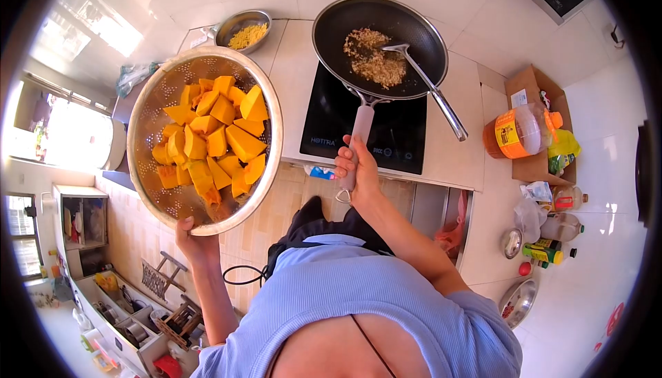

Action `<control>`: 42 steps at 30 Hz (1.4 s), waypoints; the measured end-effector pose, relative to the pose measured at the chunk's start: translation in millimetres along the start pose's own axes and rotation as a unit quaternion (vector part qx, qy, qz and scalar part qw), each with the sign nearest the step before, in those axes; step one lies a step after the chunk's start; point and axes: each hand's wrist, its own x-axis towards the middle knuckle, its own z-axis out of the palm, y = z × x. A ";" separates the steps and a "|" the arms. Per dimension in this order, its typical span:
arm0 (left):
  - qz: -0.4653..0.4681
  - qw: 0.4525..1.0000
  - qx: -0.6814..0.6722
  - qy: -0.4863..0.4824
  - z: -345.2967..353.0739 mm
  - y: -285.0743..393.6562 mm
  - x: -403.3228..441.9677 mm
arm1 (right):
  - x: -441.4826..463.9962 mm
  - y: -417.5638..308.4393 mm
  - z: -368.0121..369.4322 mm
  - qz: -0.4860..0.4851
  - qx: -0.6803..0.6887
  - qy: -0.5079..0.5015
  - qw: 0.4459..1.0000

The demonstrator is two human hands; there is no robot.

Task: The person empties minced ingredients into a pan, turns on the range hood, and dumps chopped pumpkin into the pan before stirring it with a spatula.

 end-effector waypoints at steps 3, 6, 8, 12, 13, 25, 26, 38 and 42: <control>-0.002 1.000 -0.004 -0.019 -1.2 2.7 2.3 | -7.8 -1.2 2.8 0.000 -0.012 0.014 1.000; -0.006 1.000 0.000 -0.013 -3.8 3.2 3.3 | -9.4 -6.0 4.3 0.012 -0.007 0.011 1.000; -0.010 1.000 0.007 -0.006 -4.4 4.9 3.4 | -9.3 -7.0 0.6 0.015 -0.019 0.018 1.000; -0.002 1.000 0.002 -0.025 -6.0 4.2 6.3 | -7.2 -10.0 -22.7 0.040 -0.012 -0.043 0.998; -0.001 1.000 0.005 -0.027 -4.1 4.6 5.2 | -15.9 -14.8 -18.6 0.051 -0.052 -0.022 0.997; -0.017 0.998 0.006 -0.062 0.8 12.0 5.2 | -35.5 -196.7 -20.8 -0.375 -0.905 0.143 0.143; -0.018 0.998 0.005 -0.059 1.1 11.4 4.7 | -29.3 -199.0 -27.9 -0.314 -0.923 0.156 0.157; -0.012 0.999 0.021 -0.023 -1.0 11.5 6.7 | -99.9 -262.7 99.0 -0.281 -0.940 0.142 0.132; -0.006 0.999 0.026 -0.025 -1.3 11.9 5.1 | -117.7 -266.8 109.4 -0.291 -0.953 0.052 0.065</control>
